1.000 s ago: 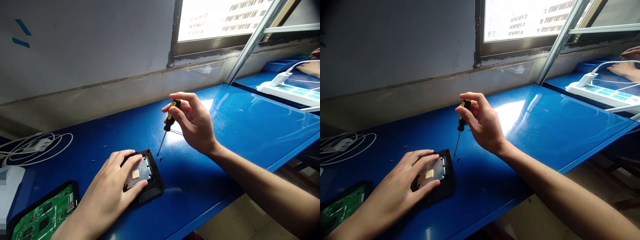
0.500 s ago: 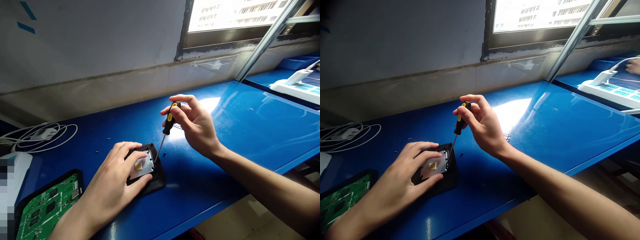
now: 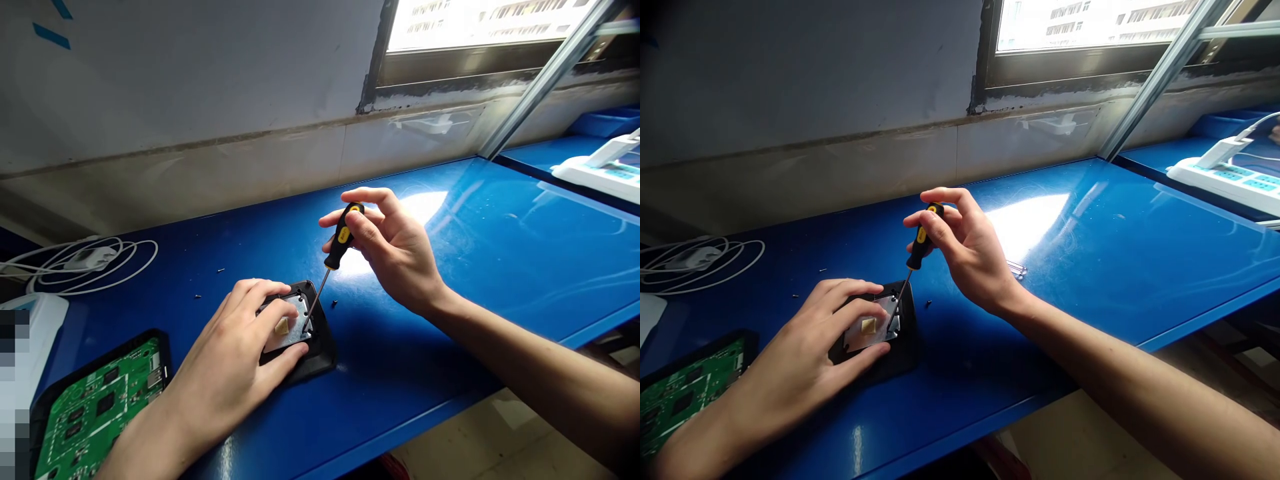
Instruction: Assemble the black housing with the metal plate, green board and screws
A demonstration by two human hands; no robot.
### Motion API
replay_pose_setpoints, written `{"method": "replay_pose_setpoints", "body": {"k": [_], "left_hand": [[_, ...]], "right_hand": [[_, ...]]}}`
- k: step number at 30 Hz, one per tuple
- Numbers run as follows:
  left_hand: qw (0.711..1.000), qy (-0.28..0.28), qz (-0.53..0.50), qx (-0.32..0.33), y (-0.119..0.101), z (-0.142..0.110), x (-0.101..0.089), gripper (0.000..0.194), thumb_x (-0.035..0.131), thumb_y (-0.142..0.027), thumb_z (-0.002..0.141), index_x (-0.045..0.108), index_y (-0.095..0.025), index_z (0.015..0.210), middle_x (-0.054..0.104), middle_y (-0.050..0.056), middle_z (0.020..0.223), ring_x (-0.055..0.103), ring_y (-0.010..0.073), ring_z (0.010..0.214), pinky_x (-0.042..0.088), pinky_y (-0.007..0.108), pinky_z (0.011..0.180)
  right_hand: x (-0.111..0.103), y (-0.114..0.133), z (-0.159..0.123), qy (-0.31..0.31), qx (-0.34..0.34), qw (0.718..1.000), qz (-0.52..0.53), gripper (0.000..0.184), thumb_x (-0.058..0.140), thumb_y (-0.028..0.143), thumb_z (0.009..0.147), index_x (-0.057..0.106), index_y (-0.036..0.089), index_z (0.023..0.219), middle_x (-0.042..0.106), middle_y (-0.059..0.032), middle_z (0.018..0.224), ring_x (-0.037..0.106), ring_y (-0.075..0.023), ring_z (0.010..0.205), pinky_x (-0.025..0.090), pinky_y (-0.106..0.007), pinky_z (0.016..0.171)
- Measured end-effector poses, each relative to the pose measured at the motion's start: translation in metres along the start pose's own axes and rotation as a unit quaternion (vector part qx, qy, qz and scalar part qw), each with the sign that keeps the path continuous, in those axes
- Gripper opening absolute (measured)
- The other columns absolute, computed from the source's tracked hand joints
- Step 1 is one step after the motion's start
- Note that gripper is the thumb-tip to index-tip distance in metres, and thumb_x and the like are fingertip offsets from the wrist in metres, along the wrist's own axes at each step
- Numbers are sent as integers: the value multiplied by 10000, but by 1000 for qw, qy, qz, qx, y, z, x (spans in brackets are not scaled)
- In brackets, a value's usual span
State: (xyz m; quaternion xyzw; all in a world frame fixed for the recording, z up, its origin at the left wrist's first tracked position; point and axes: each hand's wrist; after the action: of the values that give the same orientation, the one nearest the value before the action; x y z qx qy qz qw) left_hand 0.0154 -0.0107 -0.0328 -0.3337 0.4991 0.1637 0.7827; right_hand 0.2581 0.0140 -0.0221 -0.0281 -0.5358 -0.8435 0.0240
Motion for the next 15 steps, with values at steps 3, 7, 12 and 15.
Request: {"method": "replay_pose_setpoints", "body": {"k": [3, 7, 12, 15], "left_hand": [[1000, -2, 1, 2, 0, -1, 0, 110, 669, -316, 953, 650, -248, 1037, 627, 64, 1307, 530, 291, 1254, 539, 452, 976], [1000, 1, 3, -1, 1, -1, 0, 100, 667, -316, 955, 650, -250, 1027, 625, 65, 1311, 528, 290, 1255, 542, 449, 969], [1000, 8, 5, 0, 1, -1, 0, 94, 672, -316, 951, 648, -257, 1020, 625, 58, 1312, 527, 288, 1260, 540, 459, 979], [1000, 9, 3, 1, 0, 0, 0, 88, 672, -317, 951, 649, -257, 1009, 628, 62, 1308, 530, 291, 1259, 544, 461, 976]], "right_hand": [[-1, -3, 0, 7, 4, 1000, 20, 199, 623, 353, 1010, 549, 246, 1161, 757, -25, 1036, 770, -148, 769, 668, -321, 709], [-2, -4, 0, 12, 12, 1000, 25, 212, 624, 368, 1006, 546, 245, 1160, 753, -28, 1037, 770, -151, 771, 668, -323, 701], [-2, -4, 0, 11, 15, 1000, 18, 217, 628, 384, 1000, 551, 252, 1154, 752, -25, 1045, 767, -153, 768, 666, -330, 701], [-2, -3, 0, 10, 15, 1000, 21, 213, 632, 375, 997, 552, 245, 1146, 750, -28, 1038, 768, -155, 762, 664, -326, 696]]}}
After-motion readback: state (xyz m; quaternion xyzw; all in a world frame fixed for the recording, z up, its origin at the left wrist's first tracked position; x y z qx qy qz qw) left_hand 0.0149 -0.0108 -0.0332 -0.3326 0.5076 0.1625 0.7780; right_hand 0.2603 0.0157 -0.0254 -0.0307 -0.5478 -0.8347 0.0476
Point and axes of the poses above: each hand's wrist, its own z-axis towards the middle knuckle, its own x-axis out of the palm, y = z × x
